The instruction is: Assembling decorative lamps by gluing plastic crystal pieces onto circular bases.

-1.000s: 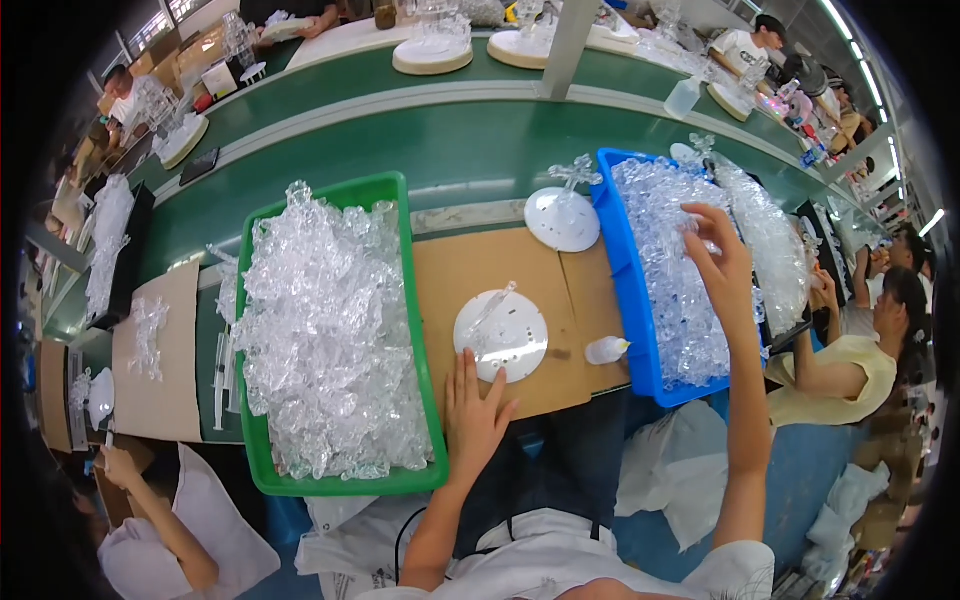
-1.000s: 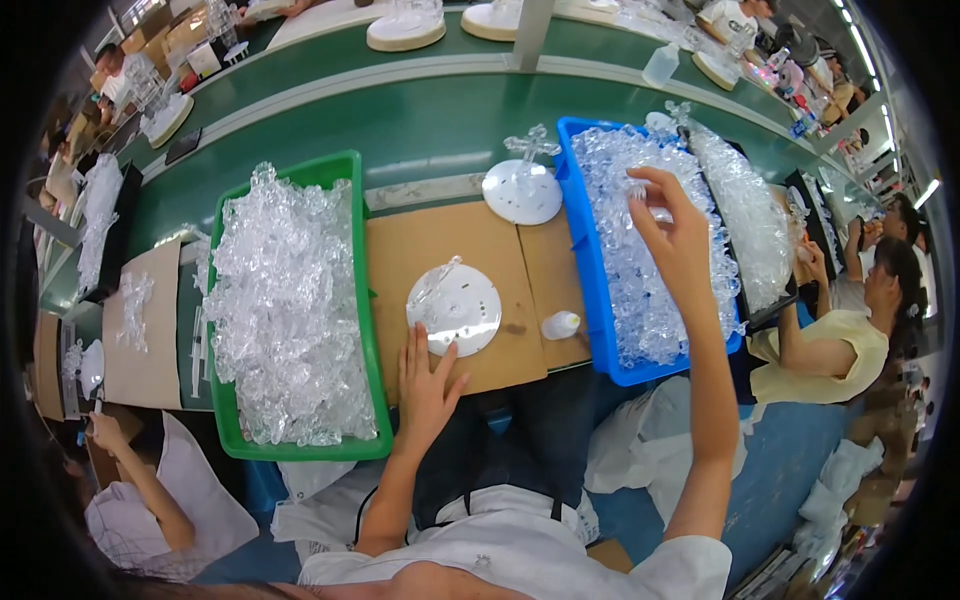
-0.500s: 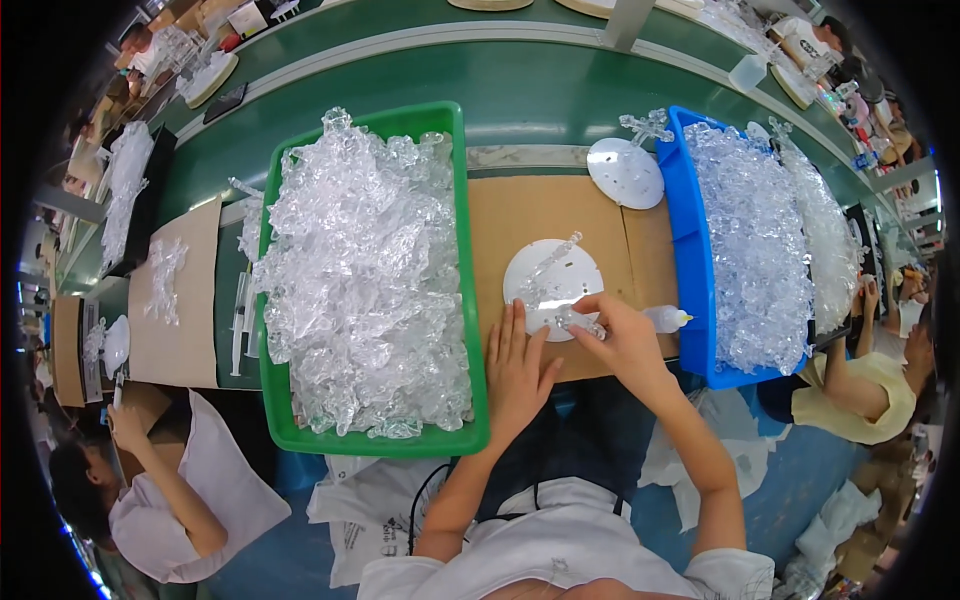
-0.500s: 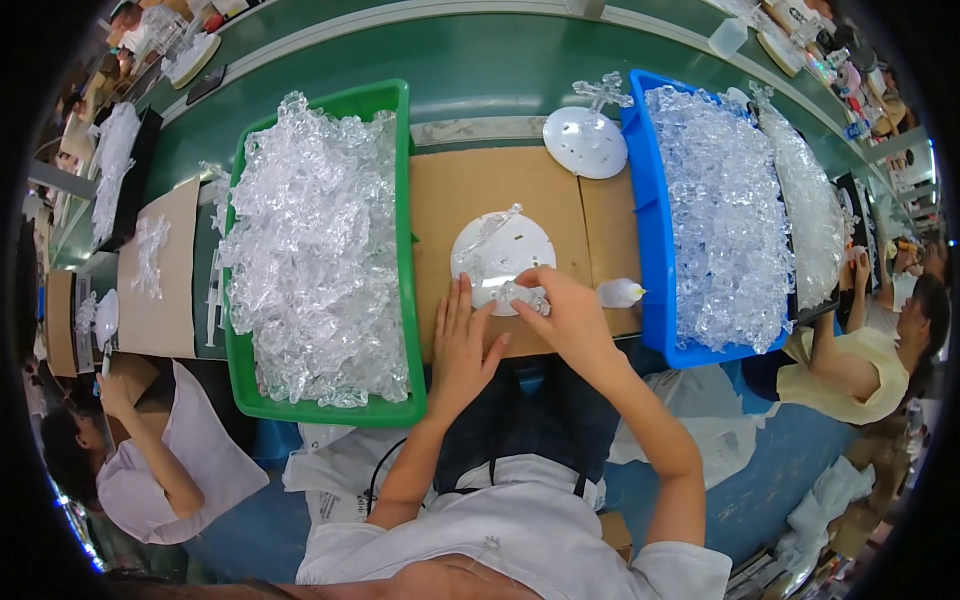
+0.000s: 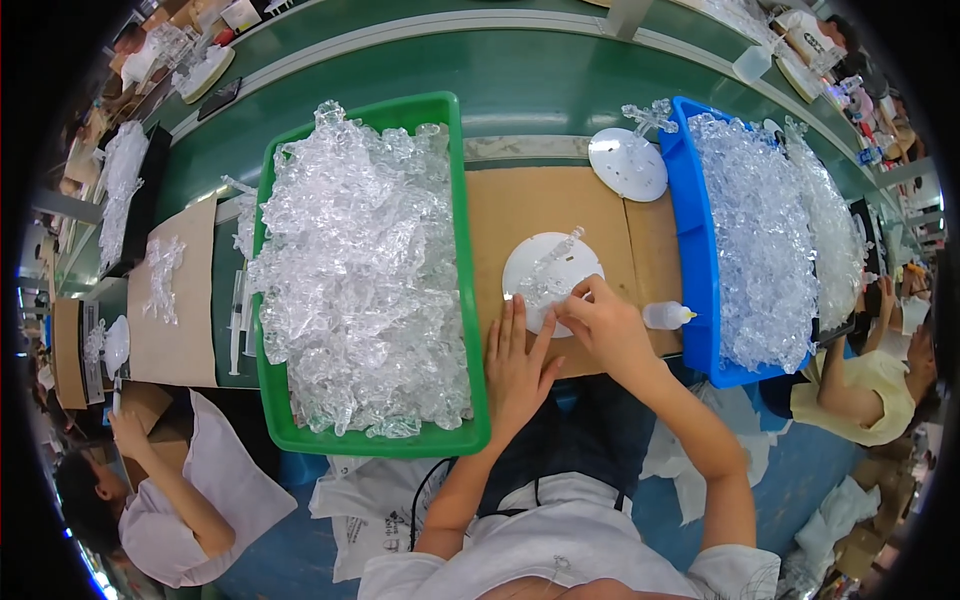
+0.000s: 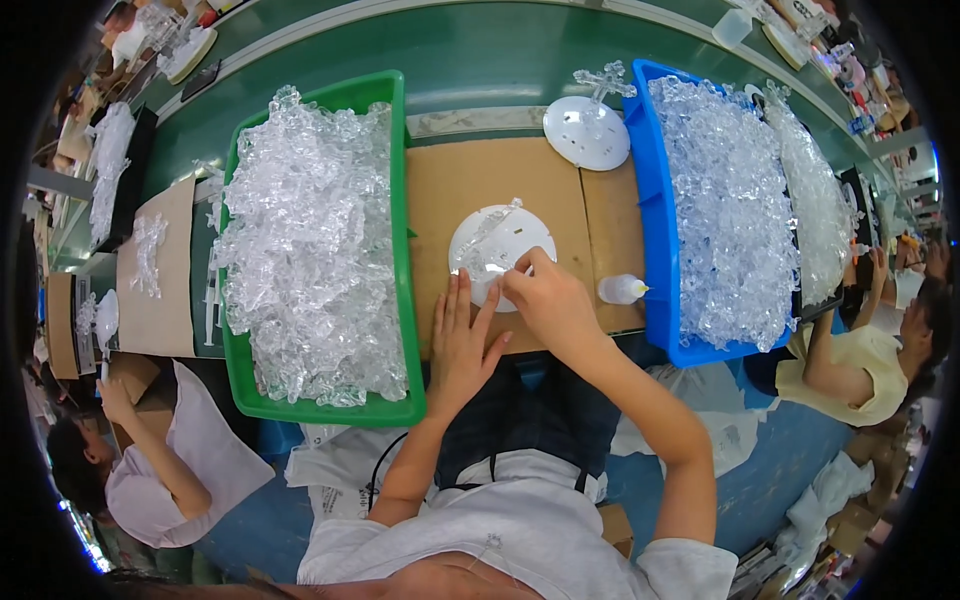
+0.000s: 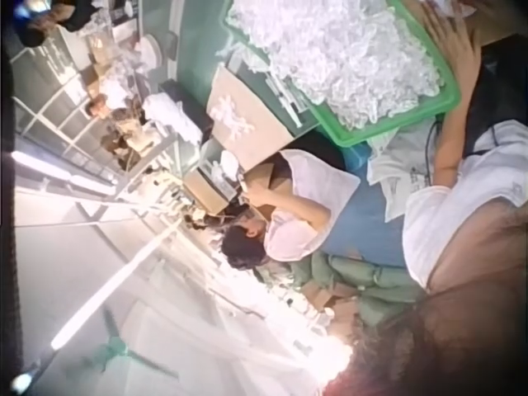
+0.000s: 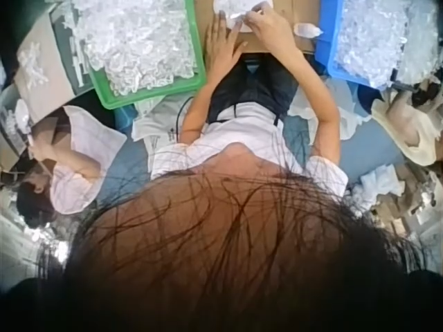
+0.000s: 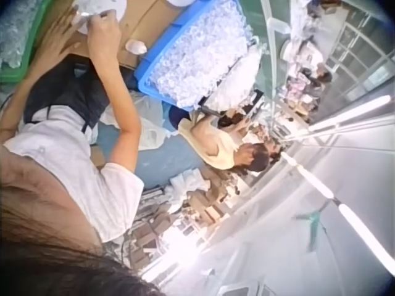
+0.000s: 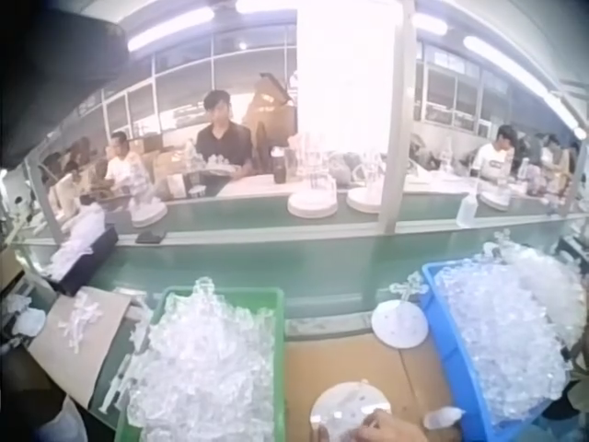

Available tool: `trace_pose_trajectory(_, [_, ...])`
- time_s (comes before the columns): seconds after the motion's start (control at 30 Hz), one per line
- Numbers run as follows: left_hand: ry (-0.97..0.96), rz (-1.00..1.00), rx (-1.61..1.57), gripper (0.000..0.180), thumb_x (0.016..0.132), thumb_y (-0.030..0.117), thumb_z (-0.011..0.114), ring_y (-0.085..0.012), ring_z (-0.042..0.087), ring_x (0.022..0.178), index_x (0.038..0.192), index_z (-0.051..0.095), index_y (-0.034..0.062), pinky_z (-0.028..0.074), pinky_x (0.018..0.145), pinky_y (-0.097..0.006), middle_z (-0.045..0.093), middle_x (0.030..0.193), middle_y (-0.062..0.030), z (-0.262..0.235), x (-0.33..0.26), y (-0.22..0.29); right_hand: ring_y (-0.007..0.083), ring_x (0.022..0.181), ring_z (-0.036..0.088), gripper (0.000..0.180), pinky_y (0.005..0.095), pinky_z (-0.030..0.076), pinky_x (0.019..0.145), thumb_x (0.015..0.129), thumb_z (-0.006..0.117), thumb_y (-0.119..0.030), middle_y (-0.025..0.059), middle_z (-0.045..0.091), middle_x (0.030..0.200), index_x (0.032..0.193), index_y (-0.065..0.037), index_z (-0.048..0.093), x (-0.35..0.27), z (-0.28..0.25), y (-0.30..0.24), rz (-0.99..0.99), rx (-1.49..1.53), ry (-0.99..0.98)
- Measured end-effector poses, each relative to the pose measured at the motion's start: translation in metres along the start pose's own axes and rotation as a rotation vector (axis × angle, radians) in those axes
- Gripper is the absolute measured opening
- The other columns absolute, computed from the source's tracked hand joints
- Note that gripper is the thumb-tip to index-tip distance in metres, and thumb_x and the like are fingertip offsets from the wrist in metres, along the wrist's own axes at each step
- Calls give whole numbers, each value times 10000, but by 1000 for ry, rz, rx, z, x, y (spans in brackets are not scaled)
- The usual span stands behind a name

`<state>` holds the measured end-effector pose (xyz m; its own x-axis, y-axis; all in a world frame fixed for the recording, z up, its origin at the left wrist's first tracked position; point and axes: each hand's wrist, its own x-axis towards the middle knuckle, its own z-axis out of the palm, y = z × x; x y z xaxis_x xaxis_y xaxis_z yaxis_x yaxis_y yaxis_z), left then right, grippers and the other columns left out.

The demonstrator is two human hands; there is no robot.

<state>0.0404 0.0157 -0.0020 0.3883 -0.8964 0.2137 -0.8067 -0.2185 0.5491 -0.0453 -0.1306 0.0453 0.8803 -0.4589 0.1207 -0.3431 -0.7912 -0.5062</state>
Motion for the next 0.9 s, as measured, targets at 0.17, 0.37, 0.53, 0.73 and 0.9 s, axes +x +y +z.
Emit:
trace_pose_trajectory(0.17, [-15,-41,-2,588,872,269,603,-405,215,1380,1397,396,102,216,1092,-511,196,1494,-256,3,-3,-5,236,849,605,275,315,488,714,752,712,-47,89,579,983,1009,-61,615,-37,0,-13,127,90,343])
trace_pose_trajectory(0.37, [-4,-67,-76,589,882,280,591,-406,196,1386,1407,384,110,173,1085,-564,176,1509,-234,2,0,10,239,1100,521,456,326,412,966,815,658,8,152,460,1266,1222,5,451,-107,33,9,471,447,876])
trace_pose_trajectory(0.53, [-41,-102,-31,579,888,272,580,-397,193,1386,1415,382,135,132,1079,-596,192,1506,-222,13,0,31,250,1127,522,508,335,412,971,807,693,-30,156,472,1288,1247,7,442,-73,35,33,525,417,933])
trace_pose_trajectory(0.73, [-28,-126,-24,557,885,260,575,-407,226,1363,1407,404,166,154,1060,-610,231,1479,-238,19,1,29,157,890,611,474,280,486,800,753,752,-81,93,632,994,1168,0,538,-96,22,32,510,463,751])
trace_pose_trajectory(0.9, [-31,-134,-41,545,893,245,566,-404,219,1367,1406,404,158,138,1072,-602,230,1481,-234,13,0,30,136,776,636,484,257,509,674,700,770,-93,79,661,906,1140,-30,579,-130,8,-8,459,572,393])
